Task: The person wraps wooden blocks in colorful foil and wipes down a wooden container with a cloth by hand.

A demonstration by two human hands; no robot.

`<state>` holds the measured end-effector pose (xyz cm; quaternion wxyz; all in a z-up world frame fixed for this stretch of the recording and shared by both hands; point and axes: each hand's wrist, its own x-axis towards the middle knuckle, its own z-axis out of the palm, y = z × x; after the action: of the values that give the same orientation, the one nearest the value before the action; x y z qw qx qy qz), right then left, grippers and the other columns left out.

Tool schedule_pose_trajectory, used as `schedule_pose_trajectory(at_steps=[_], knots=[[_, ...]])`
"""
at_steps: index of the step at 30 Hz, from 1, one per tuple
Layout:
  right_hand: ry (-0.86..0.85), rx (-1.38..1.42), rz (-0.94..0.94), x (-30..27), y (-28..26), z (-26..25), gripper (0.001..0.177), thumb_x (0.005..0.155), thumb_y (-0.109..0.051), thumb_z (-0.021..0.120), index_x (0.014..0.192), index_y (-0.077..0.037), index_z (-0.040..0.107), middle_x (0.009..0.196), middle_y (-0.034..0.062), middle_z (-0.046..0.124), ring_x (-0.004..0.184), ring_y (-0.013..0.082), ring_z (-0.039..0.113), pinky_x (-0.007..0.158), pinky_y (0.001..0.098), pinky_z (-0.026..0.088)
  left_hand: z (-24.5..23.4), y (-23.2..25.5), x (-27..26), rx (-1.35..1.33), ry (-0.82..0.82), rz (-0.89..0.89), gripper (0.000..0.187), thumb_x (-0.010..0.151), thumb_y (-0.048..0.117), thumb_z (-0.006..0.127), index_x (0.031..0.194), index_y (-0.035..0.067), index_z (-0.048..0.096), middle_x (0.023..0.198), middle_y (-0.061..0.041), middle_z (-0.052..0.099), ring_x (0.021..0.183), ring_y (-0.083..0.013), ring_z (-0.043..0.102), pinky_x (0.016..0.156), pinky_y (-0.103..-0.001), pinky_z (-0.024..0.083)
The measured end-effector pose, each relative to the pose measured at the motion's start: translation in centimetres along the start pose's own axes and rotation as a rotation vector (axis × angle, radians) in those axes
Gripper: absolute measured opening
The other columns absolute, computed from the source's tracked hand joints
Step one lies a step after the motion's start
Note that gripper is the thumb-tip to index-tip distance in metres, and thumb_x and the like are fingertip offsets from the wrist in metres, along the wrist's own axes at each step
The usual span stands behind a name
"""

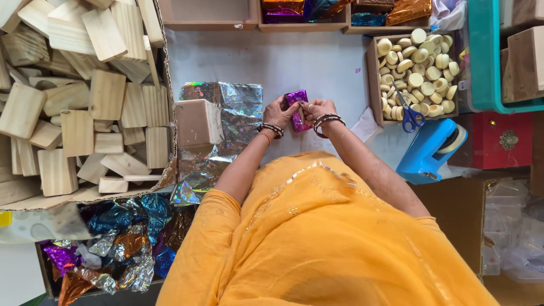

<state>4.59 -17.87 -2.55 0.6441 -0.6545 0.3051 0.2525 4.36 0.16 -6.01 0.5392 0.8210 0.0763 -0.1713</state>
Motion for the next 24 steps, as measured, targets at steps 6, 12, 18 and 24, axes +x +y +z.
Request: schedule_pose_trajectory(at_steps=[6, 12, 18, 24], knots=[[0.011, -0.071, 0.049, -0.2, -1.5, 0.2, 0.020, 0.093, -0.017, 0.077, 0.084, -0.002, 0.066, 0.074, 0.0049, 0.067, 0.053, 0.0093, 0.059, 0.049, 0.0261, 0.057, 0.0, -0.2, -0.1, -0.034, -0.002, 0.026, 0.062, 0.078, 0.065, 0.076, 0.113, 0.014, 0.073, 0.098, -0.006, 0.080, 0.090, -0.0213, 0.077, 0.080, -0.036, 0.059], [0.016, -0.029, -0.054, 1.2, -2.3, -0.3, 0.015, 0.093, -0.012, 0.074, 0.085, -0.002, 0.066, 0.072, 0.0052, 0.067, 0.051, 0.0097, 0.057, 0.046, 0.0259, 0.052, 0.3, -1.1, 0.3, -0.038, -0.007, 0.055, 0.060, 0.080, 0.062, 0.075, 0.116, 0.014, 0.072, 0.101, -0.006, 0.080, 0.093, -0.0200, 0.077, 0.082, -0.035, 0.060], [0.048, -0.039, -0.034, 1.7, -1.1, -0.2, 0.016, 0.094, -0.014, 0.074, 0.085, -0.002, 0.066, 0.072, 0.0045, 0.066, 0.051, 0.0094, 0.058, 0.046, 0.0249, 0.053, 0.4, -1.0, 0.2, -0.057, 0.001, 0.042, 0.059, 0.079, 0.060, 0.078, 0.117, 0.015, 0.073, 0.102, -0.006, 0.080, 0.095, -0.0195, 0.077, 0.083, -0.034, 0.059], [0.129, -0.096, -0.005, 0.4, -0.5, -0.1, 0.023, 0.090, -0.016, 0.079, 0.079, -0.002, 0.065, 0.070, 0.0061, 0.067, 0.048, 0.0101, 0.057, 0.044, 0.0268, 0.051, 0.2, -0.4, -0.3, -0.080, -0.002, 0.020, 0.058, 0.079, 0.061, 0.077, 0.115, 0.016, 0.073, 0.101, -0.005, 0.081, 0.094, -0.0177, 0.078, 0.081, -0.033, 0.060]])
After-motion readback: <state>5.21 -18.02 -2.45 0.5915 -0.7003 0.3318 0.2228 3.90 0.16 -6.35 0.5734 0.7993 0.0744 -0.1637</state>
